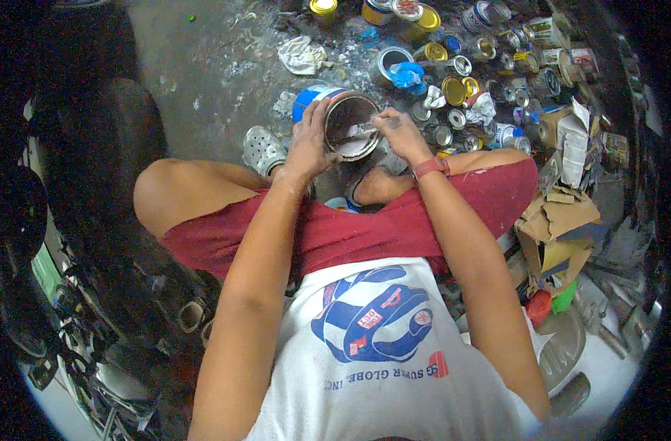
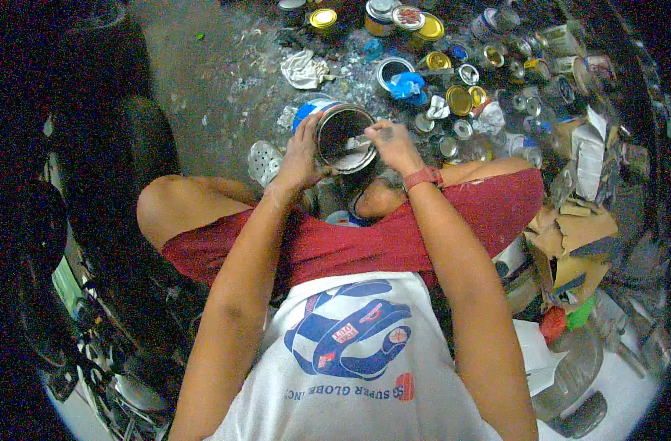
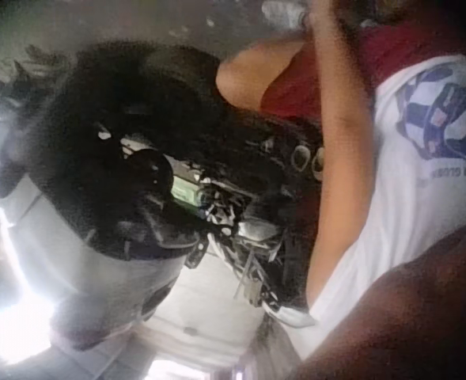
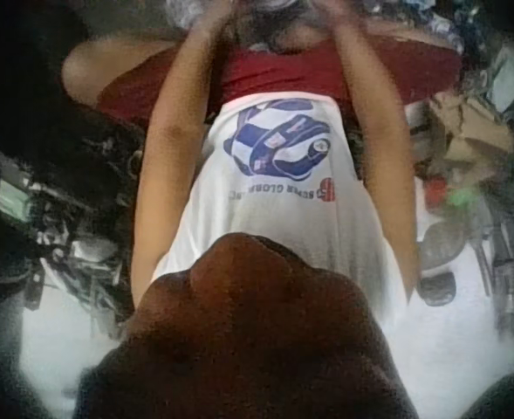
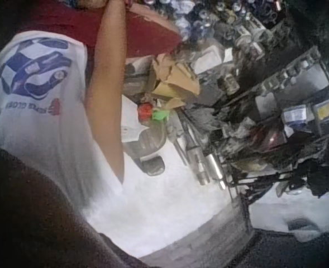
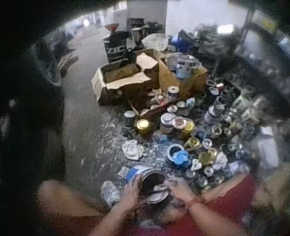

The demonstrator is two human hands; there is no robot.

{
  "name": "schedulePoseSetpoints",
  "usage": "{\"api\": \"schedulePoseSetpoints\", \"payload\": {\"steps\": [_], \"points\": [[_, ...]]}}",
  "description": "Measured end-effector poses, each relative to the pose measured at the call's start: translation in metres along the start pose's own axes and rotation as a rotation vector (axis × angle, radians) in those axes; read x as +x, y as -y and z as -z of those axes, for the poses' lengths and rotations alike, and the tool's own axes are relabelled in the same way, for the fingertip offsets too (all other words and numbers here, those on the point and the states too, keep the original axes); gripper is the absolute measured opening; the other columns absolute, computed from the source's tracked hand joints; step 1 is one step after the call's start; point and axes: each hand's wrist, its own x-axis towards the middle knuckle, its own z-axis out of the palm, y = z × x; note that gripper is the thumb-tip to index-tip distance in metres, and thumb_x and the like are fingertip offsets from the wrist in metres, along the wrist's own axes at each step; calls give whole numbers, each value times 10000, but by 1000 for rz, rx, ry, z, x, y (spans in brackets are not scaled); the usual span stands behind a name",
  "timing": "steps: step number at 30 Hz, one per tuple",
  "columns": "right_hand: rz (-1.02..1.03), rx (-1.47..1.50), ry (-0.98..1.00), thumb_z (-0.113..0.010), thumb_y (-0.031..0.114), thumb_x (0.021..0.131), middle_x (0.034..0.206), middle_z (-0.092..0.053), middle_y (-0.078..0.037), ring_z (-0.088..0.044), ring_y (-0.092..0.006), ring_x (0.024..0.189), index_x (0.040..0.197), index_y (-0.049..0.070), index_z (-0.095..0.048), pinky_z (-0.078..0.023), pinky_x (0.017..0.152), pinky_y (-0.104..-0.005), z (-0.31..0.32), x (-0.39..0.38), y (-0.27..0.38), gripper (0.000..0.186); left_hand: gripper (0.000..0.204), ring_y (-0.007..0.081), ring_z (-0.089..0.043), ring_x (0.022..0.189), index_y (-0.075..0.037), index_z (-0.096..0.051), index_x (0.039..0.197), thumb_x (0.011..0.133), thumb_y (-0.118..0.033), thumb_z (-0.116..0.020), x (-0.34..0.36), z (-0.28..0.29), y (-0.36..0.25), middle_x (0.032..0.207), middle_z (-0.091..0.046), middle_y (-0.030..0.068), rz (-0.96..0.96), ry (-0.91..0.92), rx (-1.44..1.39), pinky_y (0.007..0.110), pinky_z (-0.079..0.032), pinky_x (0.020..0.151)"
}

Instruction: The person sits on the floor and uses a metal spatula to scrape and mix a dark paste inside a small metal can. They repeatedly scrape the sides and bottom of the can to blend the contents.

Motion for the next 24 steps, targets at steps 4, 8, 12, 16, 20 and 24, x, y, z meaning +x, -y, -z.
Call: {"api": "schedulePoseSetpoints", "payload": {"steps": [4, 8, 12, 16, 20, 24], "points": [[-10, 222, 50, -791, 268, 1057, 958, -802, -92, -724, -112, 745, 1155, 39, -829, -569, 664, -291, 7, -15, 35, 252, 1478, 536, -170, 1674, -183, -102, 1777, 648, -103, -1051, 3, -15, 18, 1803, -136, 345, -63, 23, -183, 565, -288, 1368], [120, 178, 59, -792, 202, 1047, 1033, -824, -116, -787, -133, 919, 1113, 2, -821, -635, 851, -298, 22, -33, 58, 213, 1527, 483, -89, 1708, -169, -70, 1784, 625, -96, -1061, 8, -15, 44, 1824, -143, 317, -65, 73, -291, 512, -235, 1383], [162, 63, 27, -815, 229, 958, 1013, -847, -136, -819, -237, 938, 1029, 13, -835, -632, 859, -371, 25, -62, 91, 228, 1562, 439, -80, 1719, -165, -36, 1793, 614, -76, -1058, 13, -17, 62, 1823, -223, 256, -9, 103, -488, 519, -169, 1397], [141, -34, -19, -798, 240, 956, 975, -825, -178, -810, -292, 910, 976, 8, -810, -616, 856, -408, 6, -78, 85, 233, 1553, 429, -34, 1723, -214, -44, 1800, 623, -27, -1040, 7, -13, 65, 1831, -147, 304, -18, 125, -469, 525, -157, 1394], [90, -5, -111, -807, 246, 948, 989, -822, -194, -810, -314, 932, 989, 19, -808, -616, 860, -413, -14, -68, 76, 231, 1536, 430, 29, 1719, -282, -54, 1802, 644, 19, -1017, 1, -14, 65, 1823, -28, 363, 68, 194, -449, 523, -181, 1382], [86, 15, -104, -797, 225, 967, 997, -813, -178, -795, -318, 969, 1015, 16, -799, -605, 890, -415, -48, -49, 69, 214, 1515, 446, 70, 1710, -310, -22, 1803, 691, 28, -993, 2, -12, 70, 1815, 26, 386, 69, 248, -487, 522, -185, 1373]]}}
